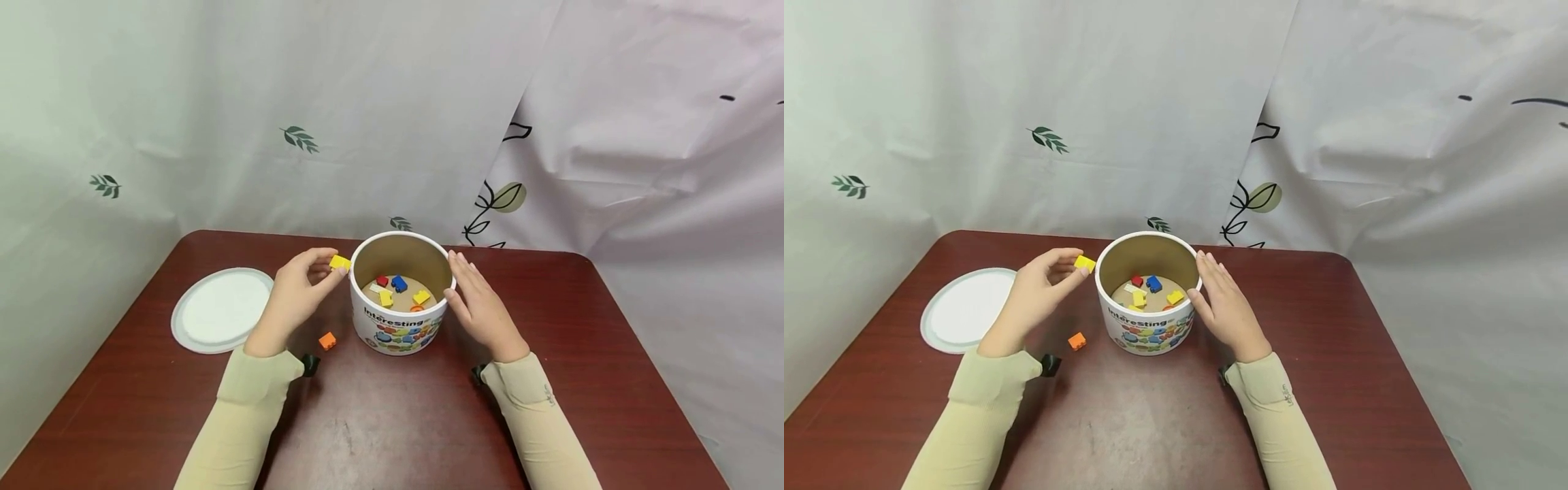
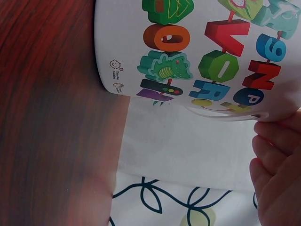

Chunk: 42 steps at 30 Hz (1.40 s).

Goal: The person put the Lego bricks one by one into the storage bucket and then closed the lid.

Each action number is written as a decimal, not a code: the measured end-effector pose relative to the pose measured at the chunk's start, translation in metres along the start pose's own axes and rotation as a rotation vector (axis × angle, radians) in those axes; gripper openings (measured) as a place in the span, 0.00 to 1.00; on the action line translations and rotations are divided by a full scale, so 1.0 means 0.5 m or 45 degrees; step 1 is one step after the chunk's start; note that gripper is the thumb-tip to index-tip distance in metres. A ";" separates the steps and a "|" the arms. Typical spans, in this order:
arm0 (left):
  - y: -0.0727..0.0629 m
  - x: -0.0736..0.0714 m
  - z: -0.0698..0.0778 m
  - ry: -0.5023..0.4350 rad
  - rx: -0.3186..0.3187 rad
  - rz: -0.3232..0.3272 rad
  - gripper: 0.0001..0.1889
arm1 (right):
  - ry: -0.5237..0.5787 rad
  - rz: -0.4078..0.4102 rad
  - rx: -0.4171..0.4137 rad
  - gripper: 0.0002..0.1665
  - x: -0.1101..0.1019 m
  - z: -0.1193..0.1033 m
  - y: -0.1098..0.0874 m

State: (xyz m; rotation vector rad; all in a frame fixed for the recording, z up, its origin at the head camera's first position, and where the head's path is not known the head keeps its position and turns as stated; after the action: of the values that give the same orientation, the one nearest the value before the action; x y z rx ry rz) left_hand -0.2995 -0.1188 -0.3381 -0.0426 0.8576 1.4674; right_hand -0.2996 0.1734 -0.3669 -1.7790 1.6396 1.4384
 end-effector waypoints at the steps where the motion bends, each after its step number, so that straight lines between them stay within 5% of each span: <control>1: 0.001 -0.001 0.009 0.011 0.024 0.011 0.22 | 0.000 -0.004 0.000 0.39 0.001 0.000 0.000; 6: 0.018 0.006 0.057 0.075 0.154 -0.008 0.22 | 0.010 0.007 -0.013 0.38 0.002 -0.001 -0.002; 12: 0.054 0.043 0.096 0.135 0.251 -0.137 0.23 | 0.013 0.015 -0.023 0.39 0.000 -0.003 -0.001; 21: 0.102 0.144 0.097 0.171 0.238 -0.478 0.23 | 0.004 0.010 -0.013 0.39 -0.001 0.000 -0.003; 26: 0.113 0.180 0.097 0.193 0.279 -0.576 0.24 | 0.008 0.000 -0.006 0.39 0.001 0.000 -0.001; 33: 0.108 0.173 0.093 0.234 0.279 -0.525 0.21 | 0.009 -0.007 -0.002 0.39 0.002 0.000 -0.001; 42: 0.073 0.092 0.090 0.187 0.335 -0.240 0.14 | 0.015 -0.008 0.007 0.39 0.003 0.001 0.000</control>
State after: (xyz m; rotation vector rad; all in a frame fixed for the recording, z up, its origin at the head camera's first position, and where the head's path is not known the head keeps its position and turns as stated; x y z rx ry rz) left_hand -0.3156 -0.0512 -0.3131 -0.0342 1.1298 1.1771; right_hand -0.3003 0.1731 -0.3682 -1.7915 1.6407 1.4214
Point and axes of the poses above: each hand's wrist, its own y-axis towards the middle knuckle, its own x-axis out of the palm, z = x × y, the point moved 9 cm from there along y, towards the middle knuckle, and after that the axes turned 11 degrees about x, right-handed, at the moved point
